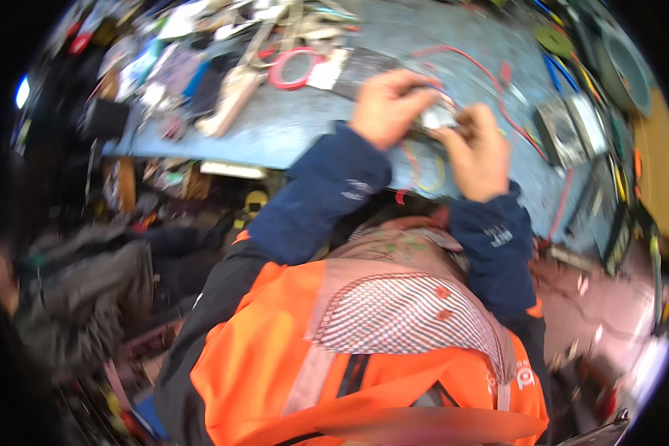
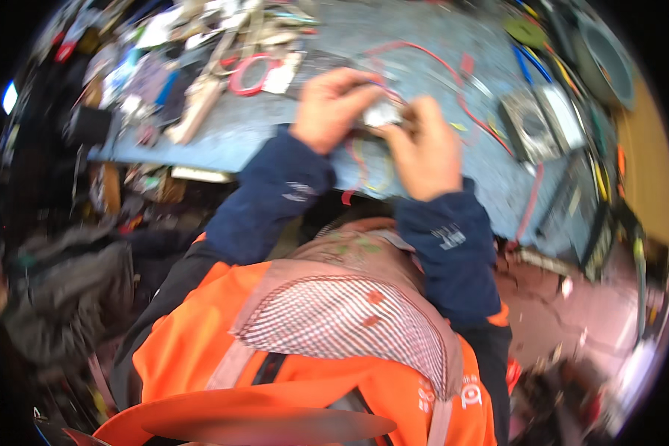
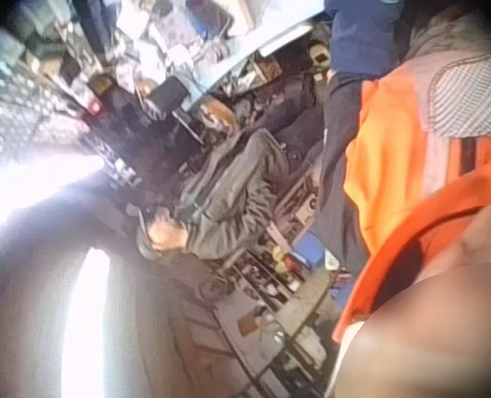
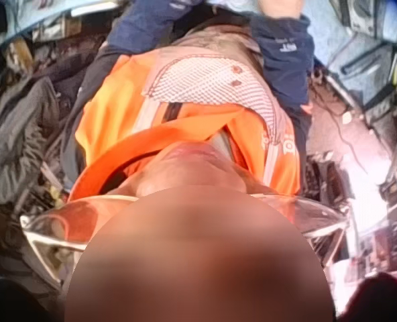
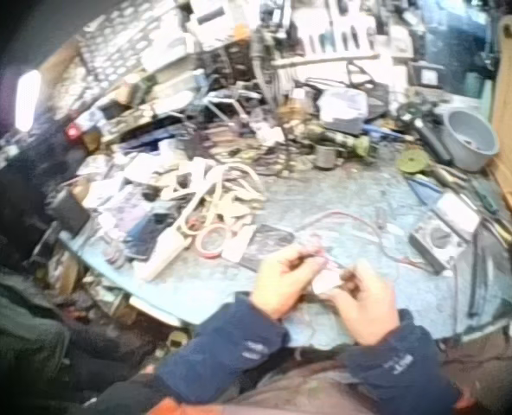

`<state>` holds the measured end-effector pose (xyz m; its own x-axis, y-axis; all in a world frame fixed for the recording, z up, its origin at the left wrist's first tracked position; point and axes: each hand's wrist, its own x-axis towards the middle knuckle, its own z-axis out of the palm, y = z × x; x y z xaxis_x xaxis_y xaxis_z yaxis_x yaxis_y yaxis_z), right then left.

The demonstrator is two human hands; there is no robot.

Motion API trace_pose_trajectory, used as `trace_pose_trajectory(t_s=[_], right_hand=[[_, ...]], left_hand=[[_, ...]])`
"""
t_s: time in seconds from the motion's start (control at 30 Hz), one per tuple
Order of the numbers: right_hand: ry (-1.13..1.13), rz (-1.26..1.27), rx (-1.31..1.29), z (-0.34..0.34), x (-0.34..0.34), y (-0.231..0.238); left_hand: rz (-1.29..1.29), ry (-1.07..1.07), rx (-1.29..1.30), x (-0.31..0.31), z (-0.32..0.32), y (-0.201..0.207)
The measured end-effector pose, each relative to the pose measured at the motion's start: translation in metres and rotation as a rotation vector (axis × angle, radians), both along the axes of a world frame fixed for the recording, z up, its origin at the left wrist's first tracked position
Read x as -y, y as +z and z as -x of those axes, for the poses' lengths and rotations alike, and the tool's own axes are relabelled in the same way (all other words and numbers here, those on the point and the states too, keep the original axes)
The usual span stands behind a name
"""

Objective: The person assembles a small white plastic housing with a red cylindrical component and wires. They insert a metal heat sink into the housing, then use a screwdriver to tighten screws securing the assembly. The person repeatedly adjusts the wires and housing during the process.

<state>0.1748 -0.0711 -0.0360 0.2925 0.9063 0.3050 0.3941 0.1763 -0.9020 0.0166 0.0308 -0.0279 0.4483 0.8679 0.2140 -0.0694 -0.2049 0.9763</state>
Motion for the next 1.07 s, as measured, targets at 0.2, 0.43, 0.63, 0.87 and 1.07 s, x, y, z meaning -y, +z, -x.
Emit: trace_pose_trajectory(t_s=[0.2, 0.43, 0.63, 0.87, 1.07], right_hand=[[0.117, 0.082, -0.435, -0.013, 0.011, 0.002], [0.1, 0.019, -0.488, -0.019, 0.017, -0.007], [0.147, 0.063, -0.489, -0.017, 0.012, -0.004], [0.08, -0.014, -0.474, -0.021, 0.027, 0.003], [0.352, -0.309, -0.261, -0.011, -0.015, 0.131]], left_hand=[[-0.57, 0.449, -0.116, 0.015, 0.025, -0.001], [-0.628, 1.235, -1.173, -0.067, 0.233, 0.05], [0.013, 0.734, -1.286, -0.15, 0.354, 0.051], [-0.158, 0.946, -1.044, -0.116, 0.302, 0.06], [-0.277, 0.473, -0.172, -0.048, 0.171, 0.122]])
